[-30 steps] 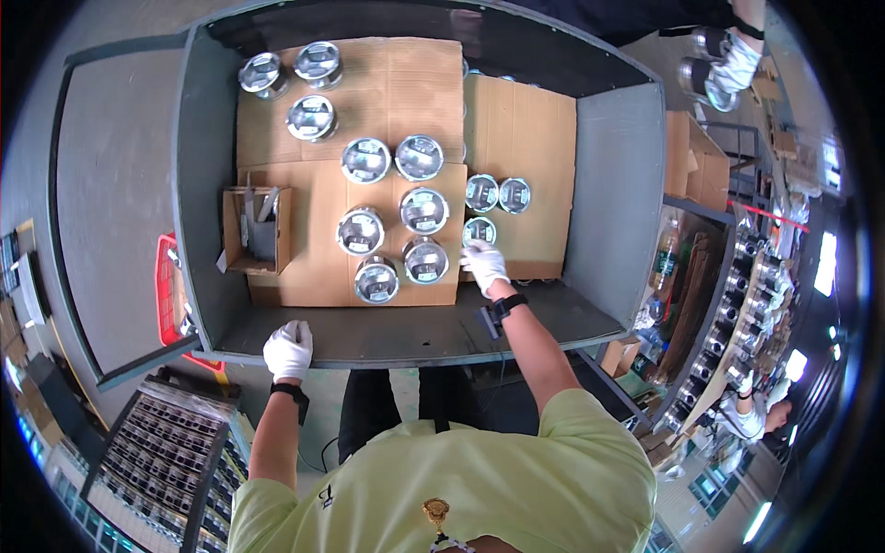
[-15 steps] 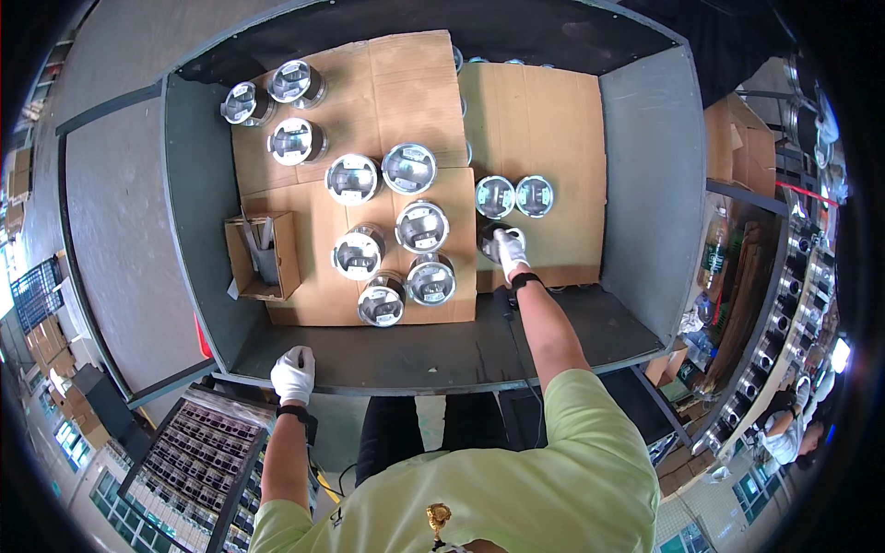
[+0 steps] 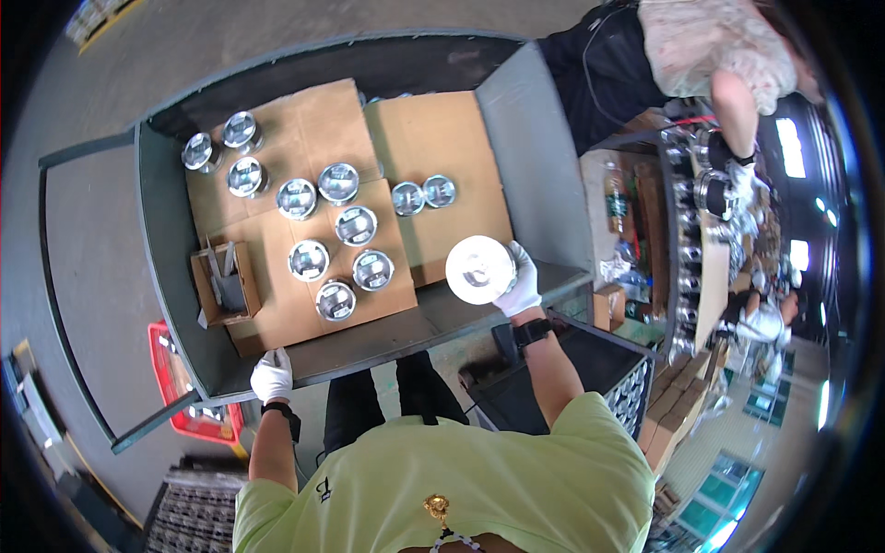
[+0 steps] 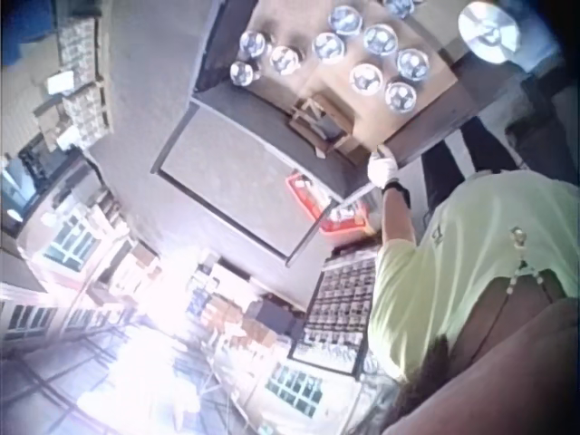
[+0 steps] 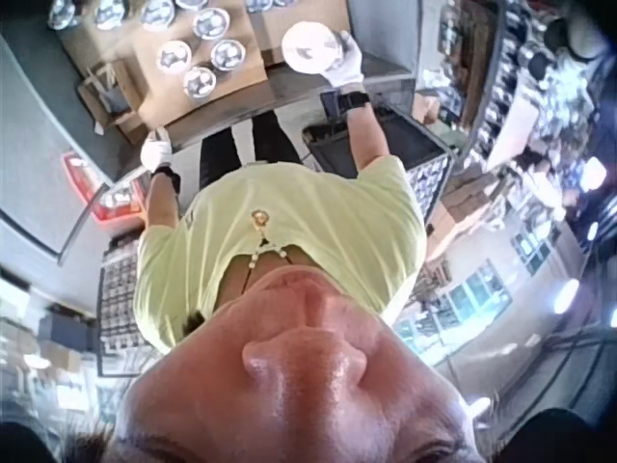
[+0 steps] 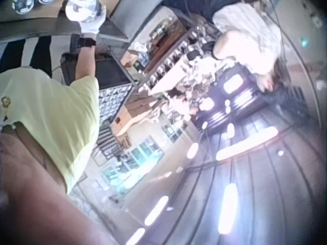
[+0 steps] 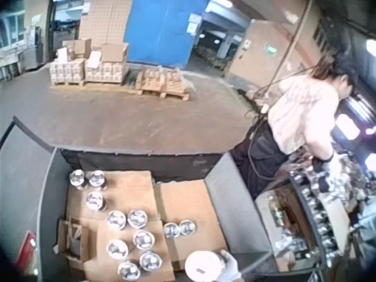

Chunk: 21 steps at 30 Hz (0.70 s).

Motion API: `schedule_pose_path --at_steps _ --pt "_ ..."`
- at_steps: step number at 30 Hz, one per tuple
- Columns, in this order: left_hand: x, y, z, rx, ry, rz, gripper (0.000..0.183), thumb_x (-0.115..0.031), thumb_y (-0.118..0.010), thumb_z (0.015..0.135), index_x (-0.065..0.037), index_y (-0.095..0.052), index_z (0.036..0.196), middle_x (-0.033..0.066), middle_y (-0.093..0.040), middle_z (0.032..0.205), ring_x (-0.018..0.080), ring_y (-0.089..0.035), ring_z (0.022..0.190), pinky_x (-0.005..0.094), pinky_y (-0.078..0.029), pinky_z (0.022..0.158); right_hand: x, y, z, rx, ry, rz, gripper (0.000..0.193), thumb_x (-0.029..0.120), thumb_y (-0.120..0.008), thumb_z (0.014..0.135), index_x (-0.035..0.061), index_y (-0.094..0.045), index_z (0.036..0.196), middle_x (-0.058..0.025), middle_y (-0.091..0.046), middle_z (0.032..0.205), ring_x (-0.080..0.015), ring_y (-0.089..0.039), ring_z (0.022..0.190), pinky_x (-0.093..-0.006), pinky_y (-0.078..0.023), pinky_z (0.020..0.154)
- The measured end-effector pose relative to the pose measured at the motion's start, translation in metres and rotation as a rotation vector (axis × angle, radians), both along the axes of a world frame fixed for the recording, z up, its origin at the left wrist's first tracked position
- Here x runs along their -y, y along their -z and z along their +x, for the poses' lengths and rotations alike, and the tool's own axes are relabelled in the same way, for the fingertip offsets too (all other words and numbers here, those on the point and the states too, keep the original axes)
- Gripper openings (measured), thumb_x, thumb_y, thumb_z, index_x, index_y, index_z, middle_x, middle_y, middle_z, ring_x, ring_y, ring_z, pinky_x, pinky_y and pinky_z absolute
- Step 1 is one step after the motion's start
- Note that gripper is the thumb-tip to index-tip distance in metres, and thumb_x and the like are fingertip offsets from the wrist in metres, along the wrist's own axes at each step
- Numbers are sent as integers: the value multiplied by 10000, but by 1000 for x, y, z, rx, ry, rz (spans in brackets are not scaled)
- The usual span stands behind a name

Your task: Sorting and organizing engine pistons from a shipping bin into a layered cart using cardboard separators.

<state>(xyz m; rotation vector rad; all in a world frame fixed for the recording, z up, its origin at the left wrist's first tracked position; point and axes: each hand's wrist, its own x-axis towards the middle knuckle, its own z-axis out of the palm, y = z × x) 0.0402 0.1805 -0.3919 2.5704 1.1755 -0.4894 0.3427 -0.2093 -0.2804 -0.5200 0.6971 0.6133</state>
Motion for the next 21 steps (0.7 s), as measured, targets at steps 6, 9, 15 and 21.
schedule_pose_path --at_steps 6,9,15,21 --pt "-12 29 -1 124 162 -386 326 -379 -600 817 -89 -702 925 178 -684 894 360 -664 849 418 -530 784 -33 -90 -90 192 110 121 328 300 -531 925 22 -641 1060 -132 -688 1044 -287 -649 977 -446 -501 908" --pt "2 30 15 377 380 -678 374 -385 -673 836 -70 -658 1038 150 -708 896 319 -685 853 392 -543 776 -48 -125 -128 236 103 199 376 323 -499 936 10 -625 1103 -139 -679 1082 -289 -639 1020 -457 -484 948" --pt "92 -256 66 342 432 -1700 493 -205 -560 958 -3 -394 1376 126 -646 1063 180 -639 930 309 -510 838 -68 -177 -173 454 118 241 457 377 -457 946 -7 -607 1141 -173 -661 1121 -318 -622 1060 -463 -463 976" --pt "122 -294 65 26 -125 -2515 577 -225 -506 934 9 -297 1418 258 -517 1277 399 -614 1044 402 -606 782 -67 -198 -216 752 123 -320 615 524 -244 1003 28 -591 1109 -71 -651 1036 -181 -611 973 -326 -474 875"
